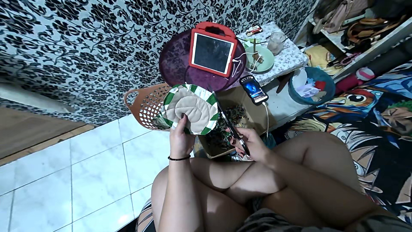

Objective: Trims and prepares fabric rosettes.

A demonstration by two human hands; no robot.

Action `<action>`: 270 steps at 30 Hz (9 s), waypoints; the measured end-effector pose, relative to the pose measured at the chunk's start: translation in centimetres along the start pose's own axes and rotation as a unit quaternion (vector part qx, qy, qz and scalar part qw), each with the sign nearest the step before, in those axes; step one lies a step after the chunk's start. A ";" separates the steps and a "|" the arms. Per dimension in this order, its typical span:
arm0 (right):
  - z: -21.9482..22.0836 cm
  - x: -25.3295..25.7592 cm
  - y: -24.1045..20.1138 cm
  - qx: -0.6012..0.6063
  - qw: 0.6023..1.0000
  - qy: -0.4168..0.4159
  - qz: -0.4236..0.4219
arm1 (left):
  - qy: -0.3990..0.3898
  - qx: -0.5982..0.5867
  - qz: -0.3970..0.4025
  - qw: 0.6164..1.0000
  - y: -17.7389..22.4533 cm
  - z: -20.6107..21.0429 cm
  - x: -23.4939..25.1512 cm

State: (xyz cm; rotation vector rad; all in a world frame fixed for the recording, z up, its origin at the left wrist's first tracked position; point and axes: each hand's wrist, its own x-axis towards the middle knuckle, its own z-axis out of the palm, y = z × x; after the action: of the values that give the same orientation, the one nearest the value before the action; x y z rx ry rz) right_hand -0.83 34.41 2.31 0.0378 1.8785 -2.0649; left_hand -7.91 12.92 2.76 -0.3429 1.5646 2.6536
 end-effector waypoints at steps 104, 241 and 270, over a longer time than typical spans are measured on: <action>-0.2 0.4 -1.1 0.027 0.991 0.077 0.110 | 0.105 0.203 -0.044 0.973 1.5 -1.8 0.9; 2.5 0.4 2.2 0.137 0.960 0.030 0.243 | 0.080 0.087 -0.045 0.992 -6.7 4.7 5.0; -1.8 14.4 12.3 -0.185 0.902 0.079 0.381 | 0.095 0.046 -0.082 0.991 -6.7 2.0 8.2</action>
State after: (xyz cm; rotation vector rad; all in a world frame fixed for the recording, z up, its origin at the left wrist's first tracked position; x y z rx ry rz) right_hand -11.42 32.04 -13.33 0.7376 1.8898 -1.1902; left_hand -15.22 17.37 -3.77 -0.7044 1.6224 2.4791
